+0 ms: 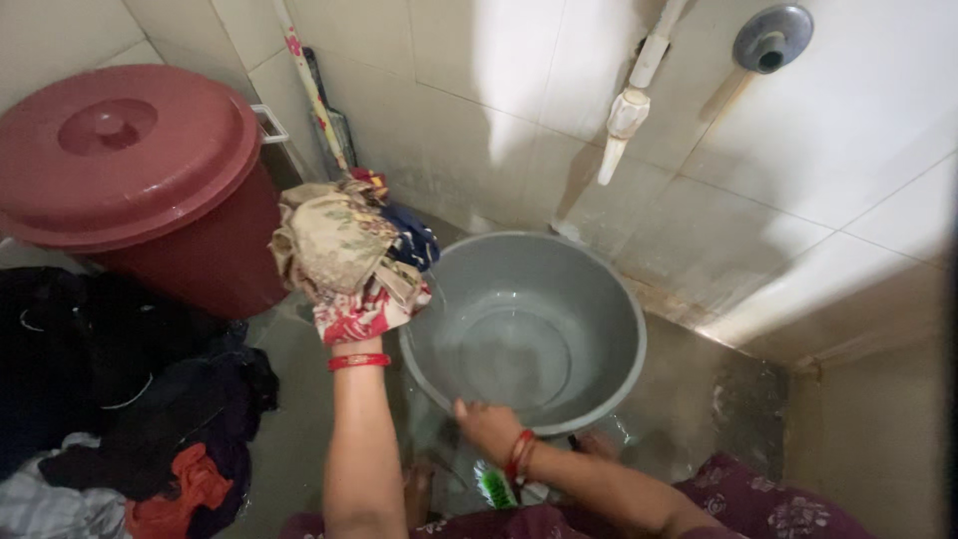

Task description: The person washes clothes by hand in a grey basin filled with water. They scrub the garments, wring them out, add detergent from a packet, and continue agitating the clothes in the soapy water.

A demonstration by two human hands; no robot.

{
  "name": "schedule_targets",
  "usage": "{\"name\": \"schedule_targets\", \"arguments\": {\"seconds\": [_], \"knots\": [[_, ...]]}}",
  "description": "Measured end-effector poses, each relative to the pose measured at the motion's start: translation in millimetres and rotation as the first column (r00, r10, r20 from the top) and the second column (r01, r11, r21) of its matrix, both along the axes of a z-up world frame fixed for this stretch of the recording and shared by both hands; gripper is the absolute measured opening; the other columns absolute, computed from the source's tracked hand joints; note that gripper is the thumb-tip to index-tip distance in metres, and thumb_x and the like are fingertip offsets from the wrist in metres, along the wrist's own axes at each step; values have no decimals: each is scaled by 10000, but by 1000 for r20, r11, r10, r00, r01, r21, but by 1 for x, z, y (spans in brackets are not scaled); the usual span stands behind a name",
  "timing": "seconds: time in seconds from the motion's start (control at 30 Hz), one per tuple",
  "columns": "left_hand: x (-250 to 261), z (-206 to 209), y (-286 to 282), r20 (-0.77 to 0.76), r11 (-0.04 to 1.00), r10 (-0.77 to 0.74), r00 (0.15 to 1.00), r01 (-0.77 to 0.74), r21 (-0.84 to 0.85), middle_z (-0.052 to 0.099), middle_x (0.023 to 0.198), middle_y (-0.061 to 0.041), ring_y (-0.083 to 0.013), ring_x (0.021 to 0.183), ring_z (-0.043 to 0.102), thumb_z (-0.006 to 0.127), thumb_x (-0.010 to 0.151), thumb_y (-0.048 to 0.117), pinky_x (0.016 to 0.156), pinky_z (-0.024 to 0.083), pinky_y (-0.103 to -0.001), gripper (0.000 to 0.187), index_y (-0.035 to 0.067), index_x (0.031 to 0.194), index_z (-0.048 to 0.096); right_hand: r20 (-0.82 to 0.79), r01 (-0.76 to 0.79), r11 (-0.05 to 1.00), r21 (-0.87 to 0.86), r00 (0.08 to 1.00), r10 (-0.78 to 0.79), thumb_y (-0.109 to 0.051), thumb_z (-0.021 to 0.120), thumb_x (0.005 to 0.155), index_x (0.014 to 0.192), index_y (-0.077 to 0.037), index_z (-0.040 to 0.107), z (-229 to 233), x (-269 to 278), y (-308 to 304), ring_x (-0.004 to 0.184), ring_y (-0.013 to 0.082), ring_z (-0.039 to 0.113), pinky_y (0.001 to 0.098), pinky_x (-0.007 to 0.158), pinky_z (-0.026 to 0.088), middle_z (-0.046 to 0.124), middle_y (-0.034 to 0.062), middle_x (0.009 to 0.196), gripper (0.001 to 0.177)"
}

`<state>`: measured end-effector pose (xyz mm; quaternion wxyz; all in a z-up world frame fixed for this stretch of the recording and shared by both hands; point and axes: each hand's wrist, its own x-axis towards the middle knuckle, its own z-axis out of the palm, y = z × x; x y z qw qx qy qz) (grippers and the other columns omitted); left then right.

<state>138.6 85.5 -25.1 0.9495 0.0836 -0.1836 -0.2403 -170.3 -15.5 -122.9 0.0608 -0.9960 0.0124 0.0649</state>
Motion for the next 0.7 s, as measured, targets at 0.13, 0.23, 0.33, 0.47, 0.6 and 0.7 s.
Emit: {"name": "schedule_targets", "arguments": {"seconds": [0.13,0.23,0.33,0.47,0.6,0.7], "knots": [[-20,23,-19,-96,995,-99,990,100,0,426,1619,-80,-321,1474,423,459,922,679,1218,339,-552,791,199,1550,431,-253,42,981,192,967,8,-223,722,820,1248,-67,613,7,39,-107,955,401,681,516,805,530,694,220,1073,469],[-48,41,-36,-277,972,-191,942,221,80,515,1528,-141,-350,1354,522,525,916,671,1111,451,-542,807,120,1504,489,475,414,910,-20,805,-356,-139,551,935,975,-30,713,99,56,-234,938,420,681,523,811,542,704,240,1033,199],[-63,32,-61,-320,904,-346,882,405,139,578,1419,-164,-353,1227,598,606,934,606,1002,521,-526,739,67,1437,546,760,459,779,427,285,-584,-233,589,1087,1249,44,626,221,51,-309,1043,497,589,547,890,468,638,309,1119,324],[-71,-32,-120,-387,764,-267,883,439,474,632,1329,-157,-328,1192,635,757,911,321,1009,557,-502,528,45,1341,621,820,507,843,180,396,-413,-388,590,1142,1412,78,476,319,94,-332,1142,544,580,547,953,485,570,381,1280,550],[-60,-62,-142,-245,581,-120,962,268,768,639,1347,-62,-264,1267,572,758,830,192,1060,477,-453,520,134,1328,617,575,737,666,114,498,-649,-466,595,1037,1396,-17,527,339,129,-307,1018,524,650,577,847,537,602,343,1174,579],[-27,-43,-138,-28,606,-20,999,35,795,575,1437,-73,-305,1369,495,763,876,224,1201,273,-542,543,117,1385,607,502,740,671,44,564,-656,-419,608,1038,1377,-57,549,344,125,-312,1026,519,657,578,861,540,610,327,1186,500]]}}
